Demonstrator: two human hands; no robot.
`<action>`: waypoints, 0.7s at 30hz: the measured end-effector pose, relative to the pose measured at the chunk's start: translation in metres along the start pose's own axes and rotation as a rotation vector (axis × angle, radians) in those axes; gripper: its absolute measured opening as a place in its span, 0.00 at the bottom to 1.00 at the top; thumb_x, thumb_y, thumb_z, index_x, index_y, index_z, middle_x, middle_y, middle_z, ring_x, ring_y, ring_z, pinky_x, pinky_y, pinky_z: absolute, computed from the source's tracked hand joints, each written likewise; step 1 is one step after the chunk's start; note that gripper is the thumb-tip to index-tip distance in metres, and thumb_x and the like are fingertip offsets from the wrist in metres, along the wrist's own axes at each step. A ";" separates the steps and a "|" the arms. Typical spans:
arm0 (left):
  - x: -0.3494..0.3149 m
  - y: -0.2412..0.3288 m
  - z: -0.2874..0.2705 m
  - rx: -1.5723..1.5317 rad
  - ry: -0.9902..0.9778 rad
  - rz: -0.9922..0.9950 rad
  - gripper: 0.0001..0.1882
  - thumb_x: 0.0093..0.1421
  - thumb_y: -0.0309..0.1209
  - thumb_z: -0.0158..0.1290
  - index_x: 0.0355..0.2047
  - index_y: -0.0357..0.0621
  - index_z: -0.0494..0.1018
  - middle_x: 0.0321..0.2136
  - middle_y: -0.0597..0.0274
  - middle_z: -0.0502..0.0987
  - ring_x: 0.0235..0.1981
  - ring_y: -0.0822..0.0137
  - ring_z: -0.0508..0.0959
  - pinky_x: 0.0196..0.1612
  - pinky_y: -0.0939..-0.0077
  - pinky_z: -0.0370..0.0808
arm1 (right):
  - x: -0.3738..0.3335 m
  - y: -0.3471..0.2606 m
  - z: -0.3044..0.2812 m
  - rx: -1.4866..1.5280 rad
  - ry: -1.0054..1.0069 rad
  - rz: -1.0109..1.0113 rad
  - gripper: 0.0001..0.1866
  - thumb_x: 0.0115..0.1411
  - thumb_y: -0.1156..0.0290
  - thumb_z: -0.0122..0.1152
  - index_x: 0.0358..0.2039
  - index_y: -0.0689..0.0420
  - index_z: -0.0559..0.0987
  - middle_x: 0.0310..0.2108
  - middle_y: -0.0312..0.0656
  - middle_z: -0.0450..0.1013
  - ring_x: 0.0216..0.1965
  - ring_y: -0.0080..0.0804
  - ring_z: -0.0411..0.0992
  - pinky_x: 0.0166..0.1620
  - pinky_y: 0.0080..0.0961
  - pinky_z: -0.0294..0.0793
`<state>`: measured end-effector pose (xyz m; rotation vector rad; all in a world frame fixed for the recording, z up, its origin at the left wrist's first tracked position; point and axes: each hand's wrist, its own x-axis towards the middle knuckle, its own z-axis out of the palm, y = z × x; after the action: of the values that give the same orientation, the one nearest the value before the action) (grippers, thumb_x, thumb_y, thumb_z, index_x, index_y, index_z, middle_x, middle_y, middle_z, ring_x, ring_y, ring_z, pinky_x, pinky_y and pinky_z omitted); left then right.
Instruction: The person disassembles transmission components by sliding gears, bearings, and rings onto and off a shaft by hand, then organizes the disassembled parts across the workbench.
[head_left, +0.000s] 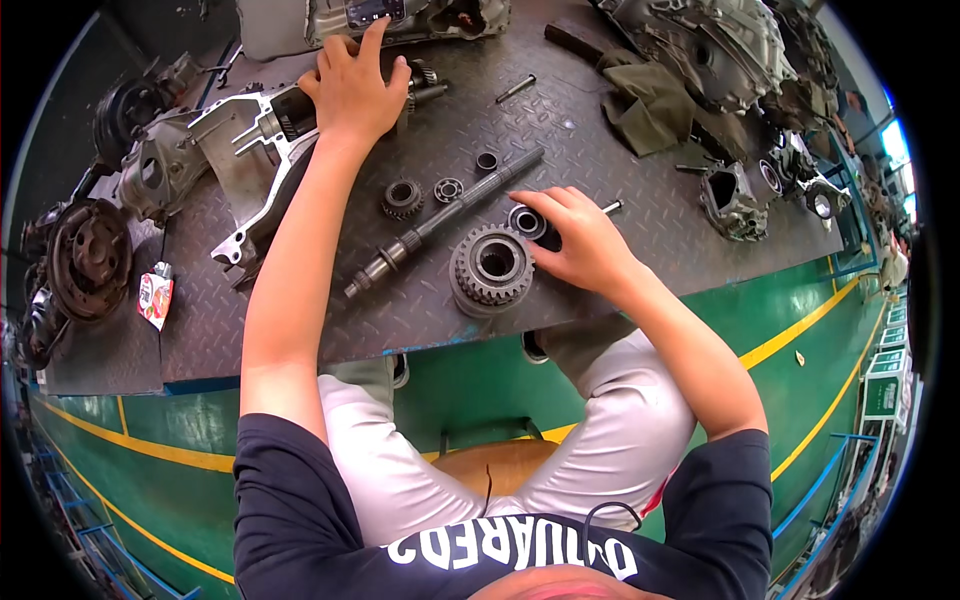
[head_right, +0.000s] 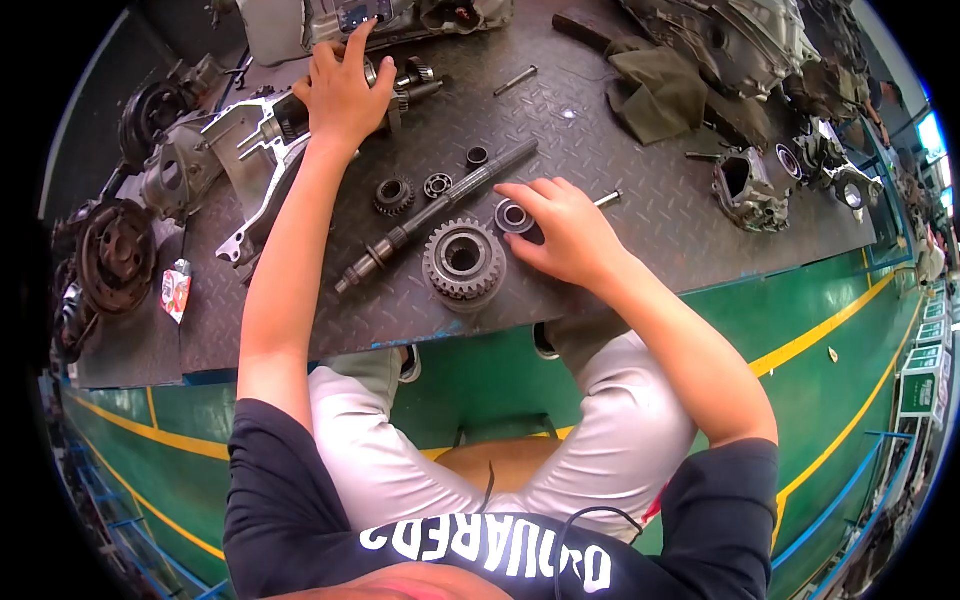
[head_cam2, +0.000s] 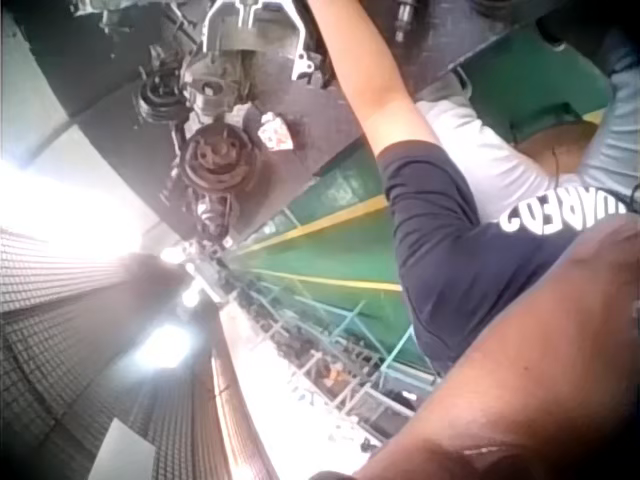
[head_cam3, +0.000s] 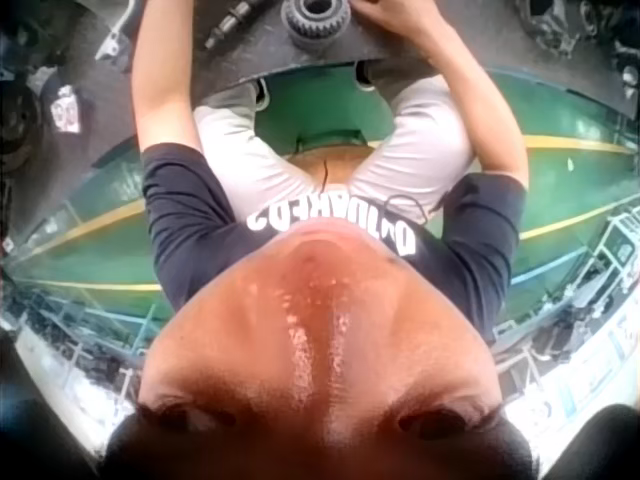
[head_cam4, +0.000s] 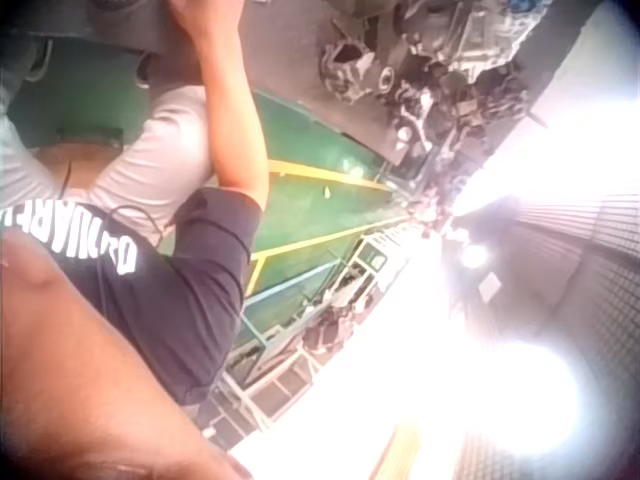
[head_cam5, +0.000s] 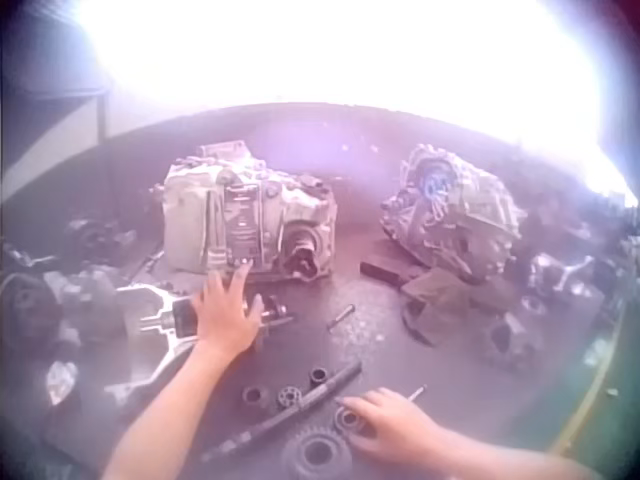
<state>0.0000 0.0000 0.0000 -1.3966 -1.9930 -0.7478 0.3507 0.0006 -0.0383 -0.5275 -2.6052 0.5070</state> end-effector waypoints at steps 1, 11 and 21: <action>-0.001 0.000 -0.003 -0.029 0.025 0.018 0.33 0.65 0.47 0.61 0.71 0.67 0.67 0.54 0.57 0.69 0.59 0.56 0.71 0.63 0.43 0.58 | -0.001 -0.002 -0.001 -0.005 0.001 0.000 0.32 0.56 0.68 0.72 0.63 0.53 0.78 0.47 0.51 0.77 0.51 0.51 0.74 0.54 0.43 0.77; -0.005 0.039 -0.074 -0.441 -0.001 0.184 0.25 0.63 0.33 0.64 0.61 0.52 0.77 0.46 0.55 0.77 0.43 0.62 0.79 0.52 0.66 0.77 | 0.019 0.006 0.000 -0.146 -0.175 -0.046 0.27 0.56 0.65 0.71 0.57 0.48 0.80 0.45 0.50 0.77 0.49 0.53 0.78 0.52 0.46 0.80; -0.064 0.086 -0.188 -0.584 -0.707 0.268 0.31 0.69 0.45 0.61 0.68 0.48 0.70 0.57 0.55 0.76 0.58 0.58 0.77 0.62 0.62 0.73 | 0.023 -0.014 -0.052 0.241 0.275 -0.058 0.23 0.52 0.65 0.76 0.48 0.58 0.85 0.41 0.48 0.83 0.42 0.44 0.83 0.48 0.35 0.82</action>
<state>0.1271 -0.1513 0.0885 -2.4954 -2.0823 -0.8214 0.3521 0.0123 0.0193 -0.4081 -2.2533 0.6679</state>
